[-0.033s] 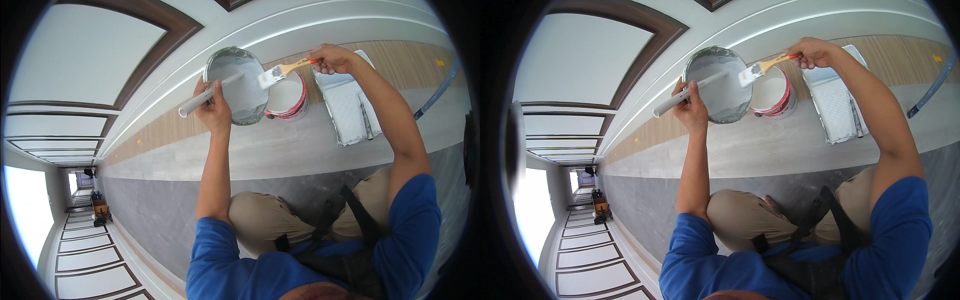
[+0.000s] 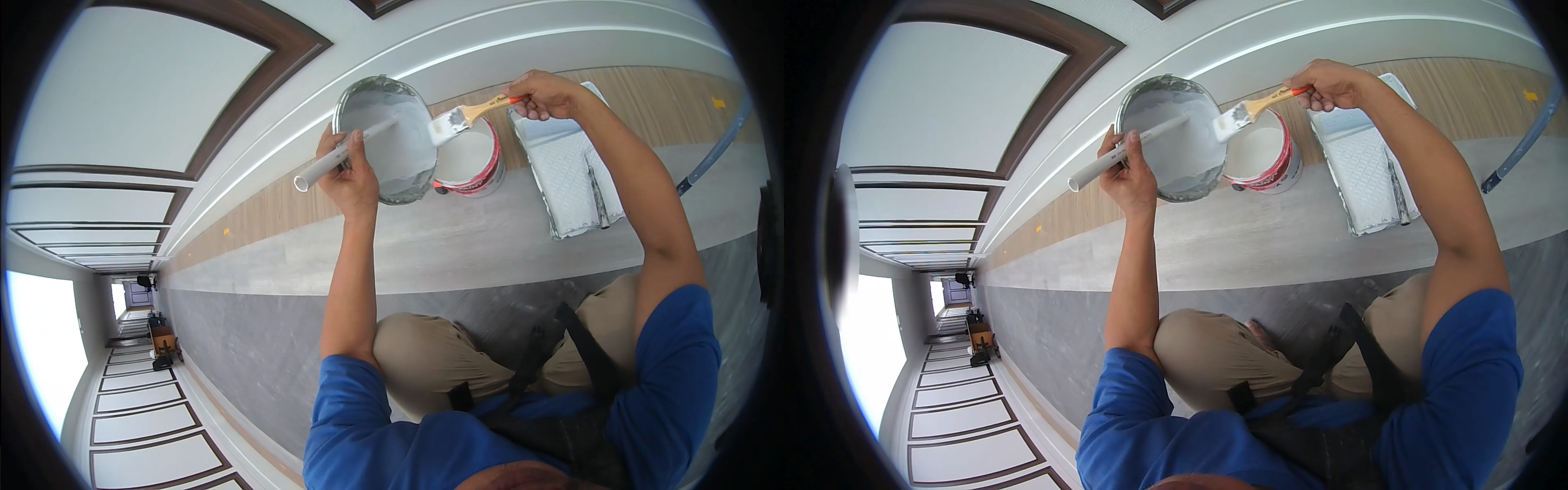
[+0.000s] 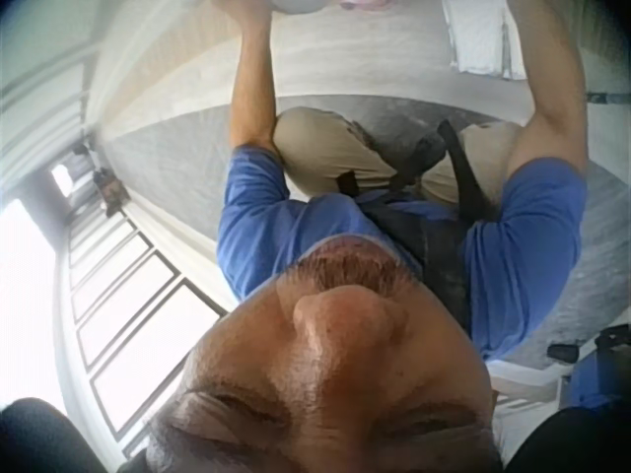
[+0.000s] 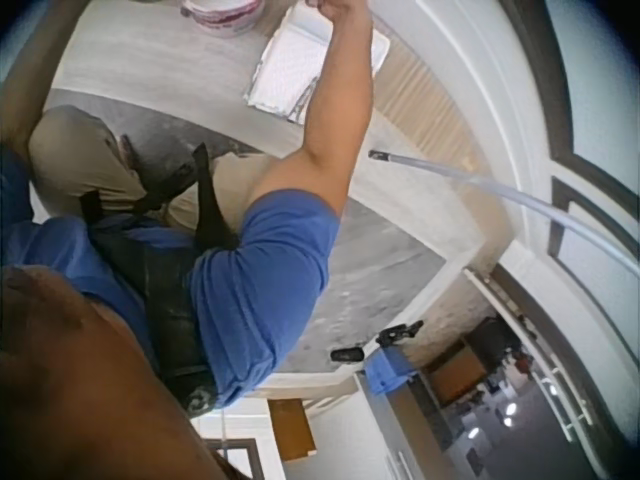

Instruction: The person scoops white paint from a bucket into a paint tray using a small brush. They then walk down a hallway and into a storage room, placing the bucket and other items on the floor.

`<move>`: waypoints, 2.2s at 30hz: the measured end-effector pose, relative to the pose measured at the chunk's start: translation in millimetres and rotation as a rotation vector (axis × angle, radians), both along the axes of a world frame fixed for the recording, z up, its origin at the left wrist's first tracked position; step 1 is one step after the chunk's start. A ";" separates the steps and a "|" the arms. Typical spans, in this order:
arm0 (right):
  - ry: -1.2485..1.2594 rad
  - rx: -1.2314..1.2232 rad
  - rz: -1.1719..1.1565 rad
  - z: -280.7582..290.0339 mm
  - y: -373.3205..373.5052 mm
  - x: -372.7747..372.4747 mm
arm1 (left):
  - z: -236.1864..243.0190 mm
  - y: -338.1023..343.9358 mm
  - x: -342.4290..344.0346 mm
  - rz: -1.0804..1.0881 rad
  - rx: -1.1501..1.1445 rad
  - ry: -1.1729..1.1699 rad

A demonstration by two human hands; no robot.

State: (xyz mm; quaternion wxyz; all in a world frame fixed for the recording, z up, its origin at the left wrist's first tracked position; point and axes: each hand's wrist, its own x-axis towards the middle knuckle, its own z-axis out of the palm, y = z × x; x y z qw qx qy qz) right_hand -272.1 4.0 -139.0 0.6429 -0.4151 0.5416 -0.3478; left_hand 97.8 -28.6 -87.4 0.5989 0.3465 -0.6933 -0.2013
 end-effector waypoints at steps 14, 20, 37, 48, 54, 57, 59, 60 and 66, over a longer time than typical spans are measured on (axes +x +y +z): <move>0.239 0.063 -0.250 -11.1 -8.8 56.5 | -0.3 5.6 -23.3 -0.024 -0.005 -0.134; 0.184 0.067 -0.320 -4.6 4.5 97.1 | -1.0 9.5 -32.8 -0.023 0.006 -0.103; 0.286 -0.041 -0.270 23.2 12.5 94.7 | -3.5 10.8 -39.0 0.049 -0.120 -0.231; 0.506 -0.178 -0.102 56.7 10.9 81.9 | -4.6 11.6 -41.0 -0.010 -0.022 -0.167; 0.770 -0.645 0.112 43.8 12.4 90.7 | -8.0 10.7 -37.3 -0.044 -0.065 -0.166; 0.737 -0.752 0.115 24.8 14.5 110.4 | -7.3 8.7 -32.9 -0.043 -0.098 -0.223; 0.703 -0.811 0.085 10.3 12.8 127.5 | -8.3 8.2 -30.8 -0.064 -0.066 -0.193; 0.727 -0.822 0.080 3.2 10.9 134.4 | -9.1 8.2 -30.0 -0.068 -0.053 -0.177; 1.048 -1.135 0.073 -30.4 -3.6 155.5 | -13.4 7.3 -28.3 -0.070 -0.032 -0.172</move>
